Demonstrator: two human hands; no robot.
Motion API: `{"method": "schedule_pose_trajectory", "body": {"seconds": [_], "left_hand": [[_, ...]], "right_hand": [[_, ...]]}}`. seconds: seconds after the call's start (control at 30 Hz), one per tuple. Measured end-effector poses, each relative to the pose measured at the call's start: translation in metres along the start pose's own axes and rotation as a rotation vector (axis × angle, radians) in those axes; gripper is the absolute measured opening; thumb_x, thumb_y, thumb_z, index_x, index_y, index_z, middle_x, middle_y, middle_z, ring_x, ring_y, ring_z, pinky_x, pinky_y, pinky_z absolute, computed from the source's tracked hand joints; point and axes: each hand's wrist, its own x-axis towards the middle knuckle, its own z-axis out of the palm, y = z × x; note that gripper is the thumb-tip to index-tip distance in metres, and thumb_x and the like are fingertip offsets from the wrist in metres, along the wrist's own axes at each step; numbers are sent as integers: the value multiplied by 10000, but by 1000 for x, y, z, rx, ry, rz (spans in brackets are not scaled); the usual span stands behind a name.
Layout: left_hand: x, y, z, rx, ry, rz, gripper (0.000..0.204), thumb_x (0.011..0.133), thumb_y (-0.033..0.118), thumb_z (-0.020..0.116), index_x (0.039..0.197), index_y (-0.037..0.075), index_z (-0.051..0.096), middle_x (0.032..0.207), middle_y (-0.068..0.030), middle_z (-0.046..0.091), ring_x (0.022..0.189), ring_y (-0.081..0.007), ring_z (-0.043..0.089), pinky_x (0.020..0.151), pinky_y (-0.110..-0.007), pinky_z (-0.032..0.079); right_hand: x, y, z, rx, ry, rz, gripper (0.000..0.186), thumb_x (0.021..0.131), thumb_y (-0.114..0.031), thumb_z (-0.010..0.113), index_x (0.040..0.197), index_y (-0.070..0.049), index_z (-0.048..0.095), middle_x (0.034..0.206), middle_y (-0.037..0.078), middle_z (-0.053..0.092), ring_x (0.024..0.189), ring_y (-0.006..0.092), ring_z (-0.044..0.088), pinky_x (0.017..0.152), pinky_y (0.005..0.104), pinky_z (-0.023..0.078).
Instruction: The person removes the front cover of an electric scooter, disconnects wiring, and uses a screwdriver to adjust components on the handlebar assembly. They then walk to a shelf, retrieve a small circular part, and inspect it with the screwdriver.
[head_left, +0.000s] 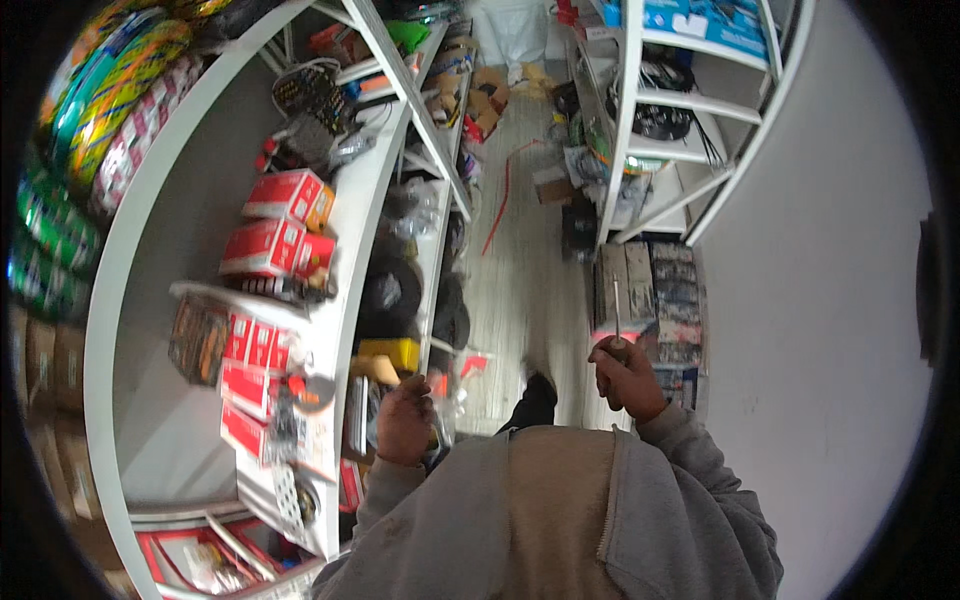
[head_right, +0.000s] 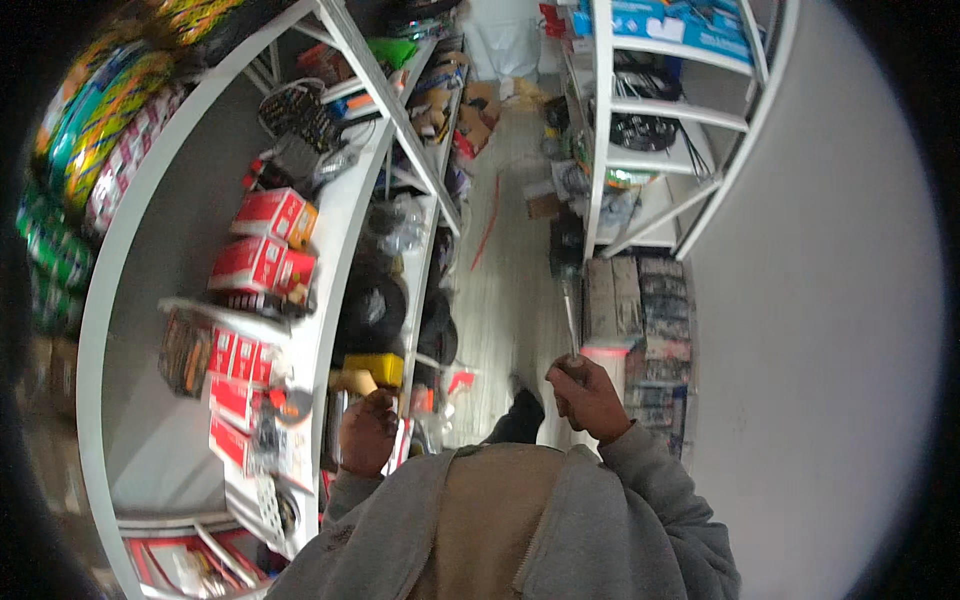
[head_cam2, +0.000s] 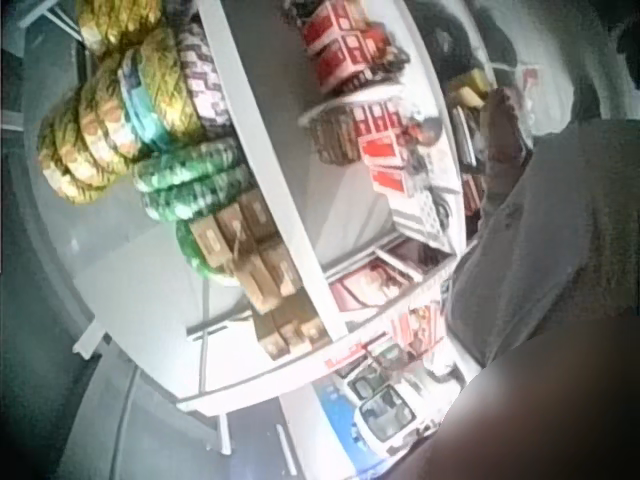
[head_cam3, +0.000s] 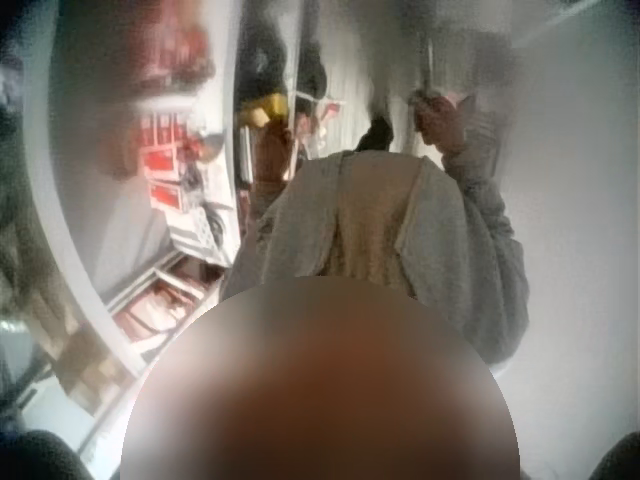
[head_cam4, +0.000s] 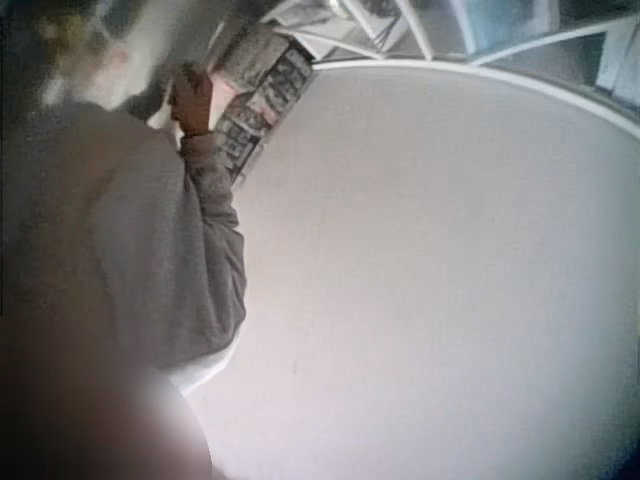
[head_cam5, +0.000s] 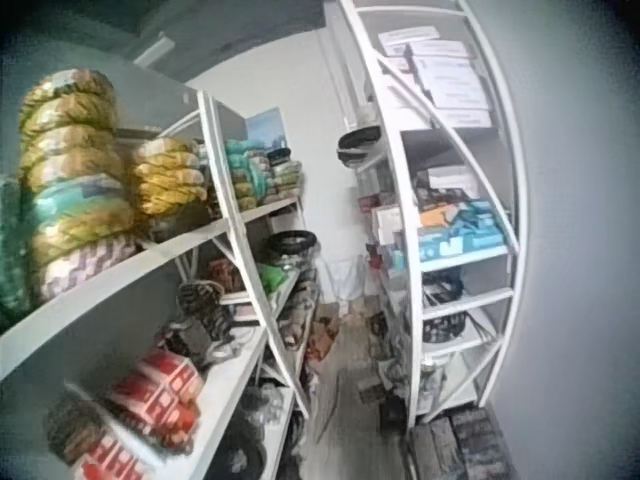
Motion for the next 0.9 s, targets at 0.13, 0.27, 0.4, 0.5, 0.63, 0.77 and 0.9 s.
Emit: {"method": "schedule_pose_trajectory", "body": {"seconds": [0.13,0.27,0.4,0.5,0.63,0.77,0.9], "left_hand": [[119,51,46,915,7,323,286,940,240,514,1094,19,611,975,-55,627,757,-164,567,636,-277,449],[201,95,86,272,3,85,318,961,254,490,1126,3,594,989,-65,629,796,-163,561,666,-271,434],[276,126,104,79,-93,15,329,955,274,495,1105,8,618,966,-82,660,843,-195,588,744,-295,459],[328,144,102,519,-9,94,333,945,271,508,1101,2,626,988,-102,667,832,-217,599,740,-301,479],[392,154,96,135,104,82,339,954,294,495,1119,26,622,1029,-95,653,876,-194,591,727,-291,474],[458,190,104,133,26,-43,357,965,321,459,1164,75,625,1100,-55,672,988,-176,619,718,-283,476],[516,208,133,71,172,-118,362,964,326,460,1142,58,628,1061,-62,671,954,-177,612,704,-287,475]], "right_hand": [[97,-49,8,80,80,-63,235,954,-266,590,959,-32,575,622,27,539,515,103,504,464,274,407],[175,-82,15,54,57,-166,246,957,-271,586,941,-25,581,663,17,550,539,88,515,487,257,432],[242,-100,13,54,120,-86,246,959,-271,578,922,-28,585,652,16,543,524,96,517,458,254,427],[302,-112,5,100,152,-7,251,963,-278,567,922,-31,585,630,18,539,511,98,514,446,251,414],[406,-136,0,187,104,9,260,957,-298,570,917,-42,578,608,19,534,487,99,497,420,251,373],[509,-173,3,120,-12,-13,247,949,-314,586,913,-70,571,662,-13,508,542,74,462,475,253,373],[593,-199,11,99,3,123,193,941,-264,604,909,-77,572,678,-21,509,557,73,463,493,249,372]]}}
